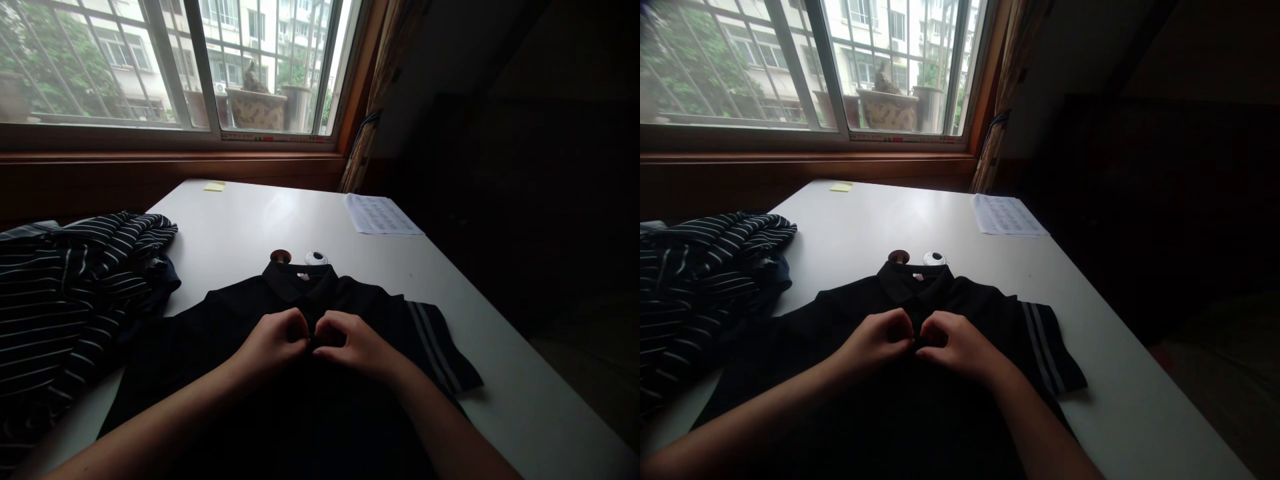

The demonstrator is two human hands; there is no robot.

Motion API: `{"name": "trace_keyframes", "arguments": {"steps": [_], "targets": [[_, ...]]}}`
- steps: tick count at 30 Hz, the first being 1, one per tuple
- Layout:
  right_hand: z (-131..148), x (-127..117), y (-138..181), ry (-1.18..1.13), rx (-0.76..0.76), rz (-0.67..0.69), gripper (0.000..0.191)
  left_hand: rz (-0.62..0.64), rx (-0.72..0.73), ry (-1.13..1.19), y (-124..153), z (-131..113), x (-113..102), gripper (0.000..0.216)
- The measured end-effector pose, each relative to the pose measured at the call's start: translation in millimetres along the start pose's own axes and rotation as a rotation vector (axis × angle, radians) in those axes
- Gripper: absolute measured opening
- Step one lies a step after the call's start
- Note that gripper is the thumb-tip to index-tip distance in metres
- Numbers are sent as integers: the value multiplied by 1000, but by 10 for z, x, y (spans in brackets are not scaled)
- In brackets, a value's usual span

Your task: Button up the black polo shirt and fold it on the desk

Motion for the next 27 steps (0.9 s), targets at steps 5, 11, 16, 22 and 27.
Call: {"name": "trace_keyframes", "arguments": {"steps": [5, 11, 16, 22, 27], "targets": [[14, -54, 19, -14, -4, 28, 11, 8, -23, 30, 4, 9, -15, 5], [20, -41, 13, -26, 37, 9, 8, 20, -24, 64, -9, -5, -38, 6], [21, -20, 13, -8, 53, -20, 6, 31, -6, 82, -17, -27, -54, 7], [-13, -38, 6, -39, 50, -19, 5, 31, -9, 106, 5, -36, -51, 8], [-18, -65, -18, -87, 72, 1, 8, 26, -24, 142, 0, -9, -40, 11]]}}
Point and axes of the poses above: each hand's wrist, its own y-axis away from the middle knuckle, its own x-axis out of the palm, z = x × y, the point moved 2 cm from there along -y, towards the middle knuckle, and after that the axes turned 1 degree about y, right-handed, at the moved point
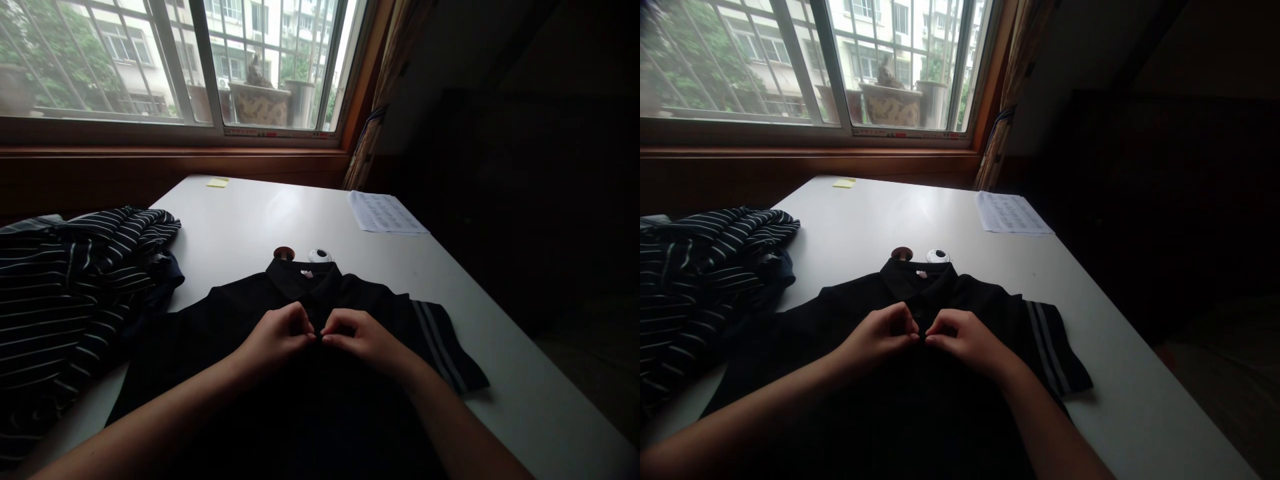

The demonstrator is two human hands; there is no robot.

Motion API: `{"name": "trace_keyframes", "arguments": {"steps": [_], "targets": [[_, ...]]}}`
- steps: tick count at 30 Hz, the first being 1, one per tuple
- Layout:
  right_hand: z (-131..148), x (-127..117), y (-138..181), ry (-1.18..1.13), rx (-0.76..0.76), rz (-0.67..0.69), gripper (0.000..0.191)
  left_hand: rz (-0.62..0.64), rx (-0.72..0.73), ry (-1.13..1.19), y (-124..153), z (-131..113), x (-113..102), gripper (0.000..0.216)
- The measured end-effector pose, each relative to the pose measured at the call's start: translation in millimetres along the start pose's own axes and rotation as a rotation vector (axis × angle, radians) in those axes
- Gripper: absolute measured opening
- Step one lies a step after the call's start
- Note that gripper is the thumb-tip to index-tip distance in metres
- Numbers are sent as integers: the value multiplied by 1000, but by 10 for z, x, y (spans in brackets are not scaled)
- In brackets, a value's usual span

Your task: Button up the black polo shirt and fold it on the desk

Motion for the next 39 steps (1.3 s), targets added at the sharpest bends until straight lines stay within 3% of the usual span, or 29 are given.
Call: {"name": "trace_keyframes", "arguments": {"steps": [17, 24, 39], "targets": [[9, 87, -11, 66, -43, -49, 9, -49, -35, -121, 7, 27, 12, 8], [22, 102, -4, 69, -48, -59, 8, -41, -74, -116, 25, -26, 8, 16], [-1, 65, 0, 24, -45, -34, 12, -89, -60, -95, 11, 3, 40, 8]]}}
Point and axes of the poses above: each hand's wrist, its own y-axis away from the middle knuckle, its own x-axis out of the palm, z = x × y, the point moved 2 cm from there along -y, towards the middle knuckle, and after that the axes turned 1 degree about y, right-handed, at the moved point
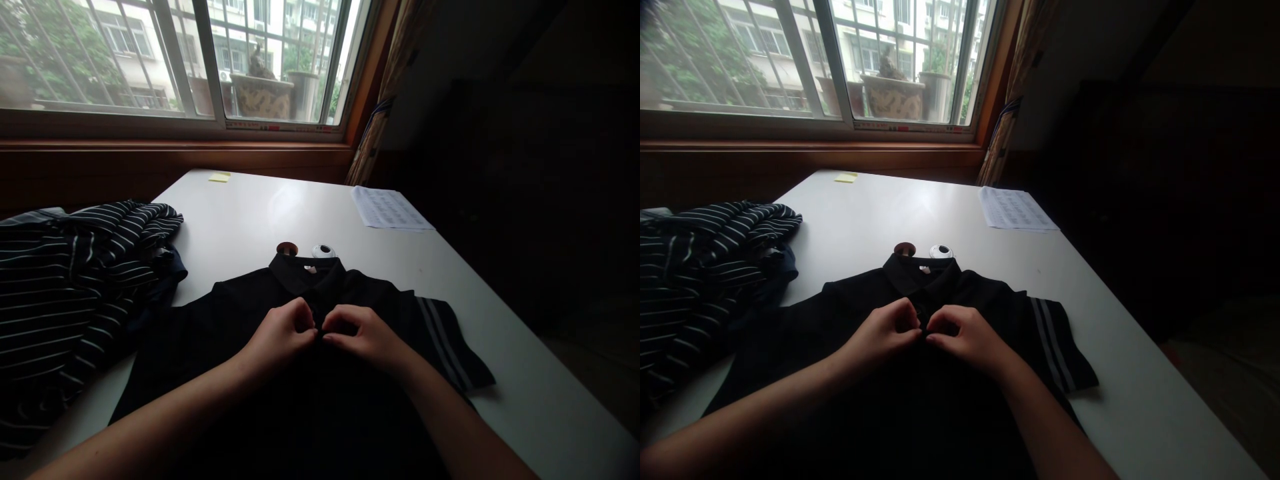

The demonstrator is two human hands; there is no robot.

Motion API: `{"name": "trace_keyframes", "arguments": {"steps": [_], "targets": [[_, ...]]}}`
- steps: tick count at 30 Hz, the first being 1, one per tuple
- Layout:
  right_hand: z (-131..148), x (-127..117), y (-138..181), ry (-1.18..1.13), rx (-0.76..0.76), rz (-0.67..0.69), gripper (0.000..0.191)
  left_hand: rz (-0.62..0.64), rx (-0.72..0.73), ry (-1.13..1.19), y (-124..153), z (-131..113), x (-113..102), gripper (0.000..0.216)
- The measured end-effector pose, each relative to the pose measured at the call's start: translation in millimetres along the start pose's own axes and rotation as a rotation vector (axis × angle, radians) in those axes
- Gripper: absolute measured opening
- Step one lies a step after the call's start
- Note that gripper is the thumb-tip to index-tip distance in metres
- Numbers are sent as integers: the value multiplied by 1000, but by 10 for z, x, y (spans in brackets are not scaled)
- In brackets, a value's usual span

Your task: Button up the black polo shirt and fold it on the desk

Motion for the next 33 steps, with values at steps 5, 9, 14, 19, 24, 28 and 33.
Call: {"name": "trace_keyframes", "arguments": {"steps": [5, 9, 14, 19, 24, 28, 33], "targets": [[45, -22, 12, -38, 35, 13, 12, 14, -13, 193, -1, 23, 17, 21], [54, -15, 11, -45, 48, 13, 10, 32, -10, 285, -7, 38, 25, 31], [58, -5, 13, -54, 63, 15, 9, 58, 10, 305, -9, 33, 23, 35], [67, -4, 8, -47, 57, 2, 10, 63, 38, 260, -2, 35, 14, 34], [53, -14, 5, 17, -35, -29, 13, 38, 35, 179, -7, 38, 11, 32], [56, -30, 14, 52, -68, -3, 7, 24, 28, 166, -10, 26, 14, 30], [74, -50, 24, 72, -36, 30, 5, 4, 12, 142, 8, 29, 20, 28]]}}
Point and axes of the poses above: each hand's wrist, its own y-axis away from the middle knuckle, its own x-axis out of the palm, z = x × y, the point moved 2 cm from there along -y, towards the middle knuckle, and after that the axes turned 1 degree about y, right-handed, at the moved point
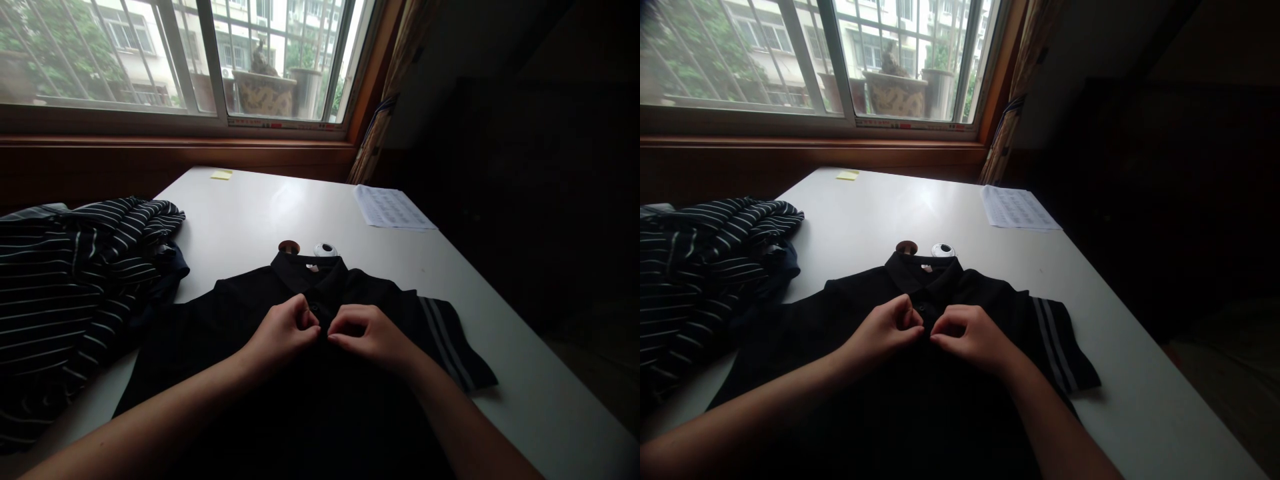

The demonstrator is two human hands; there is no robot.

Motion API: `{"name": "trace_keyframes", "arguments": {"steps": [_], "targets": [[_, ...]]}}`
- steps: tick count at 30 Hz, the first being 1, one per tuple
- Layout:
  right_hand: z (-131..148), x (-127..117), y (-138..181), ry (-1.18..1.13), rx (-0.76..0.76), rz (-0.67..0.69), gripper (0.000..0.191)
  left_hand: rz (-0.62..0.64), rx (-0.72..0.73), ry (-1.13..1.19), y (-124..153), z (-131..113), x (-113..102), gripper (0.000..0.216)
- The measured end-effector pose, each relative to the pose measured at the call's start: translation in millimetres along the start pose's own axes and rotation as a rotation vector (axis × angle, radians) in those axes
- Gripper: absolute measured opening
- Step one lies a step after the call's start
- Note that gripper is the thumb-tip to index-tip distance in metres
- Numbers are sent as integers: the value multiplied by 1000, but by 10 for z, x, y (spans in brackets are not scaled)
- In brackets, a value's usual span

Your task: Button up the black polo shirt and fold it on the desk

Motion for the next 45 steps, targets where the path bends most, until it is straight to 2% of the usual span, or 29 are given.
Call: {"name": "trace_keyframes", "arguments": {"steps": [10, 18, 45], "targets": [[31, 26, -23, -42, 219, 4, 13, -11, 6, -42, 2, 34, 10, 26], [38, 103, -12, -56, 354, -23, 14, -26, 51, -186, 40, -3, 17, 19], [43, 83, -9, -73, 352, 9, 15, 18, 105, -242, 44, -41, 13, 17]]}}
Point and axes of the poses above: each hand's wrist, its own y-axis away from the middle knuckle, its own x-axis out of the palm, z = x × y, the point moved 2 cm from there along -y, towards the middle knuckle, and after that the axes turned 1 degree about y, right-handed, at the moved point
